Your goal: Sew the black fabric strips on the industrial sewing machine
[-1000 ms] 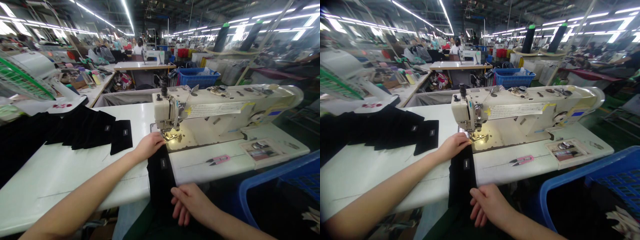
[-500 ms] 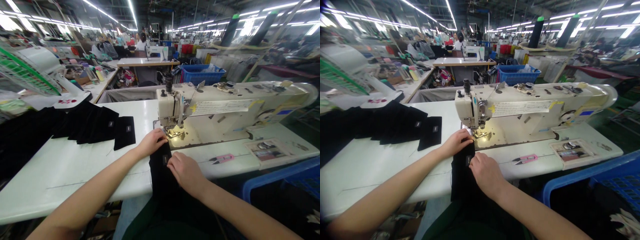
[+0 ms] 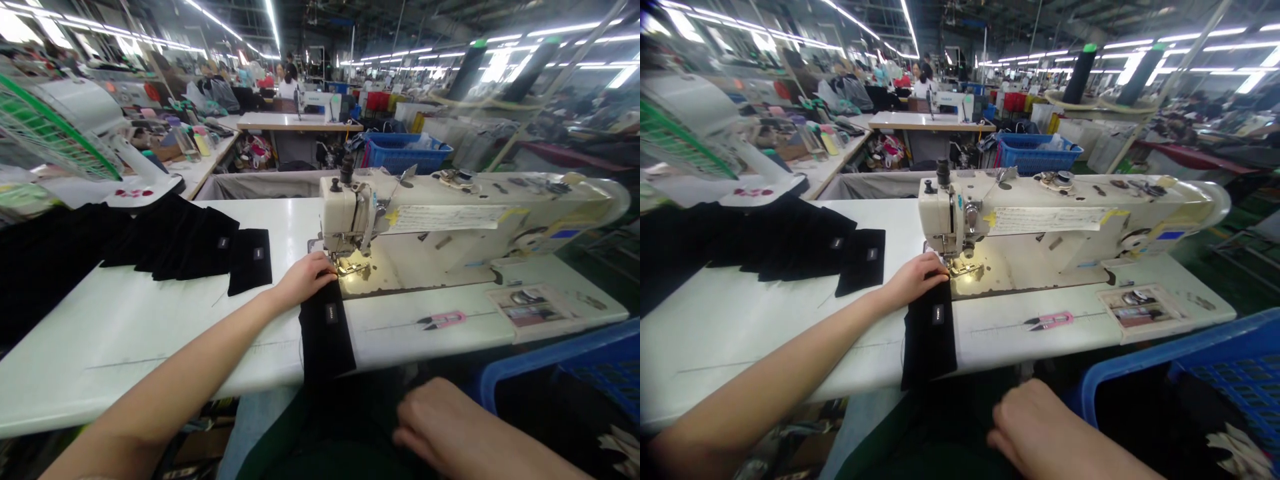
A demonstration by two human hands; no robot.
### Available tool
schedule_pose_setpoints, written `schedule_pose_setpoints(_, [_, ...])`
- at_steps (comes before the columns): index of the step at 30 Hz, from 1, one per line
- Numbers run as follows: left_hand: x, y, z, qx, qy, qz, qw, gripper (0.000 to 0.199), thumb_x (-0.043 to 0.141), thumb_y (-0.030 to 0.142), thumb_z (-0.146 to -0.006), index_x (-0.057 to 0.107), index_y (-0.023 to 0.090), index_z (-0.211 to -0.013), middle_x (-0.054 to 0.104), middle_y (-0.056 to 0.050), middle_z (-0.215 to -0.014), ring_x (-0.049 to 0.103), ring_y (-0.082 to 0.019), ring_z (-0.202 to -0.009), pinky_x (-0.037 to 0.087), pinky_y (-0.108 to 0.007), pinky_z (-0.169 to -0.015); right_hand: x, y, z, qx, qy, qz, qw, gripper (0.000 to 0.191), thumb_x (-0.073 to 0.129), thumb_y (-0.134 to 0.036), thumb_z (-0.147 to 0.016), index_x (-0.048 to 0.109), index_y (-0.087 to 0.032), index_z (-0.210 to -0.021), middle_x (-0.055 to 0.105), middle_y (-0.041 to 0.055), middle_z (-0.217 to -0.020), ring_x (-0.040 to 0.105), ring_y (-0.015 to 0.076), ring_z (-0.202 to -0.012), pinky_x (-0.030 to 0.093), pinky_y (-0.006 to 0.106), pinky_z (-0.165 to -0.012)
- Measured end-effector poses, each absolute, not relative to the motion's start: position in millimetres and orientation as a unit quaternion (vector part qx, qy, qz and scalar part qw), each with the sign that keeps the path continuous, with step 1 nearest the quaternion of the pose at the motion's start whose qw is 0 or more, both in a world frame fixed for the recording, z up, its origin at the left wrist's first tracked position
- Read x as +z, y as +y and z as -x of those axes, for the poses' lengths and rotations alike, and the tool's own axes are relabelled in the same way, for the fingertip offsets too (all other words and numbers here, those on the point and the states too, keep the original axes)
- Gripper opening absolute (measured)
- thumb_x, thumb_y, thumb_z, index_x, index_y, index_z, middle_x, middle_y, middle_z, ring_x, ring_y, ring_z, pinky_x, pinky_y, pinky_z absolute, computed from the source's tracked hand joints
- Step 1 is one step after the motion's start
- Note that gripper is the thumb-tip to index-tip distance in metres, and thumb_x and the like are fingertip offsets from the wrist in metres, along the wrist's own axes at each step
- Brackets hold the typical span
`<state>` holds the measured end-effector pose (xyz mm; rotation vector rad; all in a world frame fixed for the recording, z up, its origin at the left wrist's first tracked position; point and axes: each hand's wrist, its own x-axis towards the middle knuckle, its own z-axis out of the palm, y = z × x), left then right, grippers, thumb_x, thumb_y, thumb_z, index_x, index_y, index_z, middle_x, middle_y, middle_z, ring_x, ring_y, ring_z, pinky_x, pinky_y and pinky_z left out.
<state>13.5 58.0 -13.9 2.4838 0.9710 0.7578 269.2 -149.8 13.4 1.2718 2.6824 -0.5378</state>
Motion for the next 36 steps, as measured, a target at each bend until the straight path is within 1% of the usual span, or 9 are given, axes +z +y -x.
schedule_pose_setpoints(2, [-9,54,-13,0.273,0.35,-0.884,0.145,0.011,0.061,0.02,-0.094,0.07,0.015,-0.096,0.064,-0.008,-0.095,0.063,-0.021,-0.089,0.054,-0.037,-0.086,10,-135,-260,-0.141,0.887,-0.437,-0.05,0.012,0.058,-0.022,-0.095,0.069,-0.02,-0.089,0.072,0.0035,-0.08,0.068,0.0207,-0.069,0.049,0.031,-0.06])
schedule_pose_setpoints(4, [-4,46,-11,0.271,0.35,-0.892,0.089,0.018,0.054,0.02,-0.097,0.07,0.013,-0.1,0.066,-0.01,-0.097,0.063,-0.024,-0.092,0.054,-0.04,-0.087,5,-118,-250,-0.082,0.903,-0.394,-0.15,0.021,0.051,-0.016,-0.097,0.064,-0.016,-0.114,0.071,0.01,-0.104,0.067,0.0237,-0.089,0.054,0.036,-0.075])
schedule_pose_setpoints(6, [0,34,-9,0.257,0.327,-0.908,0.052,0.022,0.049,0.019,-0.099,0.07,0.013,-0.102,0.067,-0.011,-0.101,0.063,-0.025,-0.095,0.054,-0.042,-0.088,-4,-105,-242,-0.029,0.926,-0.32,-0.201,0.028,0.048,-0.012,-0.097,0.059,-0.011,-0.123,0.068,0.0135,-0.115,0.063,0.0251,-0.104,0.052,0.041,-0.09])
schedule_pose_setpoints(8, [0,22,-7,0.234,0.295,-0.926,0.042,0.024,0.047,0.019,-0.1,0.069,0.014,-0.108,0.067,-0.012,-0.107,0.063,-0.024,-0.099,0.055,-0.041,-0.09,-14,-97,-238,0.004,0.941,-0.255,-0.222,0.023,0.049,-0.011,-0.097,0.061,-0.01,-0.117,0.069,0.0126,-0.112,0.062,0.0243,-0.106,0.051,0.041,-0.096])
schedule_pose_setpoints(11, [-4,9,-5,0.205,0.277,-0.938,0.031,0.026,0.046,0.019,-0.101,0.065,0.013,-0.118,0.065,-0.012,-0.115,0.061,-0.025,-0.109,0.055,-0.041,-0.095,-23,-94,-239,0.041,0.943,-0.213,-0.252,0.019,0.049,-0.012,-0.098,0.064,-0.009,-0.11,0.072,0.0126,-0.104,0.064,0.023,-0.102,0.052,0.039,-0.093])
schedule_pose_setpoints(15, [-10,11,-3,0.197,0.288,-0.937,0.026,0.03,0.047,0.022,-0.101,0.061,0.01,-0.125,0.063,-0.015,-0.123,0.059,-0.026,-0.114,0.055,-0.042,-0.099,-19,-92,-240,0.052,0.936,-0.218,-0.271,0.024,0.044,-0.011,-0.099,0.065,-0.008,-0.11,0.073,0.0146,-0.105,0.065,0.0219,-0.101,0.055,0.037,-0.089])
schedule_pose_setpoints(19, [-8,24,-2,0.193,0.28,-0.94,0.023,0.03,0.046,0.023,-0.101,0.062,0.01,-0.123,0.063,-0.016,-0.125,0.059,-0.027,-0.116,0.054,-0.045,-0.1,-16,-88,-237,0.043,0.925,-0.238,-0.294,0.028,0.039,-0.01,-0.101,0.066,-0.008,-0.109,0.073,0.0138,-0.104,0.065,0.0229,-0.099,0.056,0.036,-0.088])
schedule_pose_setpoints(26, [-6,35,0,0.193,0.264,-0.944,0.036,0.029,0.047,0.023,-0.101,0.063,0.01,-0.121,0.063,-0.015,-0.124,0.059,-0.027,-0.115,0.053,-0.045,-0.102,-26,-83,-234,0.023,0.914,-0.252,-0.318,0.024,0.044,-0.01,-0.099,0.066,-0.007,-0.11,0.072,0.0135,-0.102,0.066,0.0228,-0.098,0.056,0.036,-0.089])
schedule_pose_setpoints(36, [-11,39,1,0.22,0.272,-0.934,0.067,0.028,0.049,0.023,-0.1,0.063,0.013,-0.122,0.062,-0.015,-0.126,0.06,-0.026,-0.115,0.054,-0.045,-0.1,-25,-82,-233,0.019,0.913,-0.257,-0.317,0.024,0.044,-0.009,-0.099,0.066,-0.007,-0.11,0.072,0.0134,-0.103,0.066,0.023,-0.098,0.056,0.036,-0.087])
